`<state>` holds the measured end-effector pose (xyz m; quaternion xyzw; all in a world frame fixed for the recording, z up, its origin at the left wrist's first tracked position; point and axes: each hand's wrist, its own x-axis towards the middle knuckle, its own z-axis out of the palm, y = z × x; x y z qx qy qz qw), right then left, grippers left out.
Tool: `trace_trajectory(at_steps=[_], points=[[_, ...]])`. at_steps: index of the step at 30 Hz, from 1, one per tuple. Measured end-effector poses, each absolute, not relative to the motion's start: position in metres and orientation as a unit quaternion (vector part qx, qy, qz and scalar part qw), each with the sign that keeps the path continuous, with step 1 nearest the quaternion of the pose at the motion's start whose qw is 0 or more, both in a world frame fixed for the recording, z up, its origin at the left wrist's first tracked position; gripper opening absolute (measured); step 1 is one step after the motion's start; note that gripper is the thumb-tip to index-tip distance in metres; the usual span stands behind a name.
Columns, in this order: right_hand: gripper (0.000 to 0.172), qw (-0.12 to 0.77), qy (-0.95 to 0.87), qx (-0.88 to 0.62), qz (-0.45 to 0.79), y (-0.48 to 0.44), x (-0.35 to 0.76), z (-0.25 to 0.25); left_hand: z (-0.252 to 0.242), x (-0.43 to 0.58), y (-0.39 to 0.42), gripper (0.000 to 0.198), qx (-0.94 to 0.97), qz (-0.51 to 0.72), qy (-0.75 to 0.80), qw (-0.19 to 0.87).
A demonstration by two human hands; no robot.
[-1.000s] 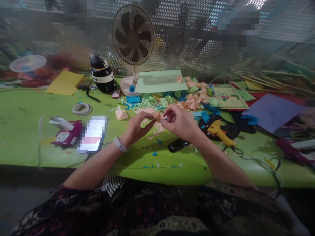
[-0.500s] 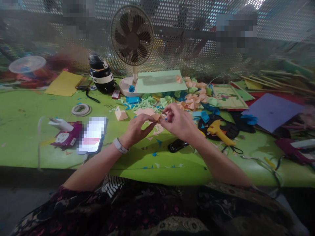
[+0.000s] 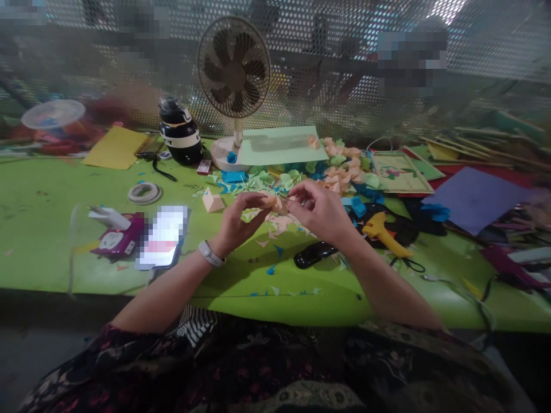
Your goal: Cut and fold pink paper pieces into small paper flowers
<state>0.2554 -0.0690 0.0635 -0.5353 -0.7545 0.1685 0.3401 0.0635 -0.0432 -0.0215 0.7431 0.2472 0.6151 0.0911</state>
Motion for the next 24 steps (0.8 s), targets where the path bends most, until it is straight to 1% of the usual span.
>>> trace_trajectory(at_steps=[3, 7, 10, 13, 16, 19, 21, 24], points=[[0.016, 0.343, -0.759, -0.531, 0.156, -0.065, 0.257, 0.061, -0.021, 0.064, -0.044, 0.028, 0.739, 0.614, 0.255, 0.112], [0.017, 0.315, -0.772, -0.523, 0.174, -0.062, 0.255, 0.057, -0.023, 0.063, -0.043, 0.024, 0.739, 0.612, 0.249, 0.131], [0.013, 0.295, -0.782, -0.516, 0.189, -0.063, 0.254, 0.055, -0.025, 0.062, -0.042, 0.022, 0.745, 0.604, 0.245, 0.143], [0.009, 0.297, -0.787, -0.511, 0.175, -0.064, 0.253, 0.052, -0.024, 0.061, -0.043, 0.023, 0.747, 0.596, 0.242, 0.165], [0.008, 0.307, -0.797, -0.505, 0.129, -0.065, 0.251, 0.048, -0.019, 0.06, -0.047, 0.028, 0.752, 0.58, 0.245, 0.197], [0.009, 0.304, -0.811, -0.496, 0.057, -0.068, 0.248, 0.043, -0.014, 0.059, -0.049, 0.037, 0.763, 0.564, 0.248, 0.196], [0.011, 0.291, -0.821, -0.491, 0.012, -0.07, 0.247, 0.039, -0.014, 0.058, -0.047, 0.036, 0.767, 0.563, 0.252, 0.179], [0.016, 0.267, -0.837, -0.476, -0.041, -0.073, 0.245, 0.035, -0.017, 0.058, -0.045, 0.026, 0.757, 0.573, 0.268, 0.164]])
